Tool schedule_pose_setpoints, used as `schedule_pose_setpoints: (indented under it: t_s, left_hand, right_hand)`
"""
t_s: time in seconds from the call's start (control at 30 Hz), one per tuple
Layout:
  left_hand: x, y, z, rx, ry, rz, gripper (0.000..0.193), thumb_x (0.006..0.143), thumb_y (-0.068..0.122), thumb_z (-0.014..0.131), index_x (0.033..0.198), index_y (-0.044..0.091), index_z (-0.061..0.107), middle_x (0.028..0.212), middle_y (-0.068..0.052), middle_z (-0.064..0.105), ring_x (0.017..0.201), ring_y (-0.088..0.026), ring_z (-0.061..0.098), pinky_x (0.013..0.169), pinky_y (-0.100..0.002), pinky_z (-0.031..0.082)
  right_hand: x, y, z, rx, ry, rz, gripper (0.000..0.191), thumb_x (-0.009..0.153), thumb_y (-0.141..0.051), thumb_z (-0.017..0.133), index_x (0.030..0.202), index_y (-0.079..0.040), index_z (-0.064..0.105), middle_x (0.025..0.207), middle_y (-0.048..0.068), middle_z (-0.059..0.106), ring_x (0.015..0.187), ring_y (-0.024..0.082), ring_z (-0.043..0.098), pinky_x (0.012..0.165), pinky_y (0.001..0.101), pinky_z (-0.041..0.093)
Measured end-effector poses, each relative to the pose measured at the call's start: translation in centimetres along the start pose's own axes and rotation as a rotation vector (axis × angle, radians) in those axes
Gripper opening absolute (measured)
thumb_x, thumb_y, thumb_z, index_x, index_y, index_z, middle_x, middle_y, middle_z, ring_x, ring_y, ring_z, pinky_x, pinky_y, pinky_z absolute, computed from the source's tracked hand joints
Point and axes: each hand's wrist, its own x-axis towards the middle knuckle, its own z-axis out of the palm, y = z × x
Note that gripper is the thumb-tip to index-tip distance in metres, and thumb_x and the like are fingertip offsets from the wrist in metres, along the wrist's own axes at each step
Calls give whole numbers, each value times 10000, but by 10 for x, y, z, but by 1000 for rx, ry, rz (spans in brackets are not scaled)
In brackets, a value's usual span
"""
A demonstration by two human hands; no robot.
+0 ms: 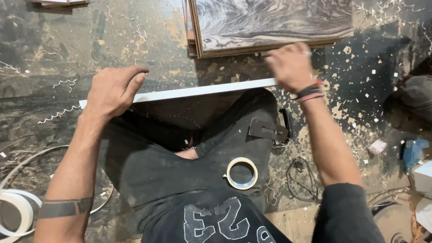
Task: The person sits on the floor and irons white edge banding tape onto the edges of particle board panels, pressing the tape with a hand iron and running fingers along the bonded edge. They then start the same process on another board, aligning the tape along its edge.
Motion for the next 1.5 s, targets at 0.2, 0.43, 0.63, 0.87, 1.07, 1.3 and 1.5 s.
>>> schedule_pose_setpoints:
  t_s: [0.2, 0.43, 0.63, 0.87, 1.07, 1.3, 1.5]
  left_hand:
    - [2, -2, 0, -120, -123, -157, 422, 1070, 432, 432, 1276, 167, 689, 1080, -147, 743, 1060, -377, 685, 886, -472, 517]
    - [4, 3, 0, -68, -157, -177, 439, 1052, 455, 445, 1278, 166, 684, 1164, -143, 729, 1100, -378, 662, 910, -466, 509]
    - [6, 8, -1, -19, -175, -163, 440, 1051, 458, 456, 1265, 154, 690, 1155, -146, 732, 1084, -372, 671, 905, -469, 511]
    - [8, 13, -2, 14, -182, -148, 441, 1053, 458, 458, 1254, 145, 696, 1141, -143, 739, 1071, -370, 681, 893, -469, 518]
    - [8, 13, -2, 22, -187, -171, 452, 1047, 475, 468, 1242, 147, 709, 1122, -140, 742, 1053, -361, 685, 889, -452, 527]
    - [7, 15, -2, 47, -180, -131, 435, 1036, 461, 494, 1197, 133, 729, 1118, -142, 744, 1039, -361, 689, 867, -458, 530]
    - [7, 13, -3, 50, -186, -130, 434, 1036, 465, 499, 1172, 129, 737, 1094, -141, 746, 1023, -360, 694, 859, -460, 534]
  right_hand:
    - [-10, 61, 7, 1124, -102, 535, 639, 1057, -558, 215, 1310, -165, 650, 1211, 91, 702, 1281, 276, 569, 1116, 537, 379]
    - [-47, 79, 14, 1462, 179, 768, 622, 1071, -585, 348, 1246, -73, 655, 1103, 93, 723, 1029, 239, 687, 926, 429, 563]
    - [-108, 89, 0, 1334, 143, 775, 242, 1064, -199, 677, 1079, 41, 709, 923, 87, 721, 736, 99, 651, 677, 234, 573]
    - [-108, 84, -14, 1204, 104, 838, 216, 978, -164, 731, 1064, 34, 718, 920, 107, 740, 782, 151, 724, 712, 273, 617]
    - [-96, 85, -26, 1079, 29, 813, 178, 955, -132, 760, 1010, 35, 730, 864, 99, 729, 739, 147, 704, 667, 254, 569]
    - [-81, 39, -19, -466, 49, 437, 233, 925, -311, 784, 830, -99, 770, 771, 116, 737, 660, 304, 700, 637, 419, 557]
    - [-83, 52, -28, -64, 41, 529, 182, 913, -271, 766, 877, -92, 770, 744, 86, 727, 654, 240, 711, 651, 389, 563]
